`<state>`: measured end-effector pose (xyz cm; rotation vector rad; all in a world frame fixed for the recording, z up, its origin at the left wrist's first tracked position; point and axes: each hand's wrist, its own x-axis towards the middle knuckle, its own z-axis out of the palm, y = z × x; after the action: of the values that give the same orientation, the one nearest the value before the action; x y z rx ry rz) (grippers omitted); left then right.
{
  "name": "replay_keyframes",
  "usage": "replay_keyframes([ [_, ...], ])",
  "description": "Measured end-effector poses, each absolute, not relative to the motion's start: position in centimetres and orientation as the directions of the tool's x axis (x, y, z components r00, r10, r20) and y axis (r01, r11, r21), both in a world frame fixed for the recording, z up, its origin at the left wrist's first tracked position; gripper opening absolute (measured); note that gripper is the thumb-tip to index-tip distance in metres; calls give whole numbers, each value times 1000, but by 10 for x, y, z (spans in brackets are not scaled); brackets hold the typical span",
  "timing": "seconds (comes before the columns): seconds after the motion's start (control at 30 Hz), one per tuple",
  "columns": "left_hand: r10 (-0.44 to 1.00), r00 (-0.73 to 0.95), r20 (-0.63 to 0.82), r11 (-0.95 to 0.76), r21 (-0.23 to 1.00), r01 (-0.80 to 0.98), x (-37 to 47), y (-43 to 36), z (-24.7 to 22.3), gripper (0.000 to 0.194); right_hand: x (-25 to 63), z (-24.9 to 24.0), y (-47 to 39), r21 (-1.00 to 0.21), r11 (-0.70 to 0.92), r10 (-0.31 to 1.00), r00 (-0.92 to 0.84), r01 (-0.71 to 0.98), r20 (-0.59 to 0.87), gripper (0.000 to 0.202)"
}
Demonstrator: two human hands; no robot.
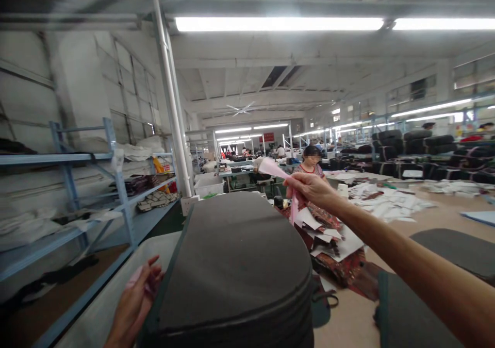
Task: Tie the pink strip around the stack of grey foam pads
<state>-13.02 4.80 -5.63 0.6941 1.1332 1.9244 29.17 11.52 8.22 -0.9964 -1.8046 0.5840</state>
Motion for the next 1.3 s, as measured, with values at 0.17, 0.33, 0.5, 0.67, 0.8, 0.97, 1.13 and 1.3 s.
replay_keyframes([
  [0.17,840,-438,319,-398,912,-99,-117,24,15,43,269,99,106,-564,684,728,-383,463,568,44],
  [0.33,872,-147,466,-387,842,375,-96,14,79,33,240,104,93,-580,695,708,-544,425,450,41],
  [0.5,786,-48,616,-268,410,872,-92,11,130,38,220,89,89,-492,798,568,-708,348,420,40],
  [0.67,977,61,205,-204,807,554,-69,10,145,44,221,80,86,-455,813,567,-672,363,477,38],
  [0.8,978,153,139,-164,973,164,-47,16,137,40,221,83,81,-407,800,597,-653,441,466,34],
  [0.97,956,254,147,-230,913,338,-20,29,138,33,219,88,71,-302,813,582,-666,498,467,29],
  [1.13,916,396,64,-339,651,679,26,44,130,30,221,86,75,-377,807,590,-658,455,468,25],
  [1.3,934,293,205,-357,571,740,45,53,113,28,231,79,93,-872,479,750,-472,-97,464,25],
])
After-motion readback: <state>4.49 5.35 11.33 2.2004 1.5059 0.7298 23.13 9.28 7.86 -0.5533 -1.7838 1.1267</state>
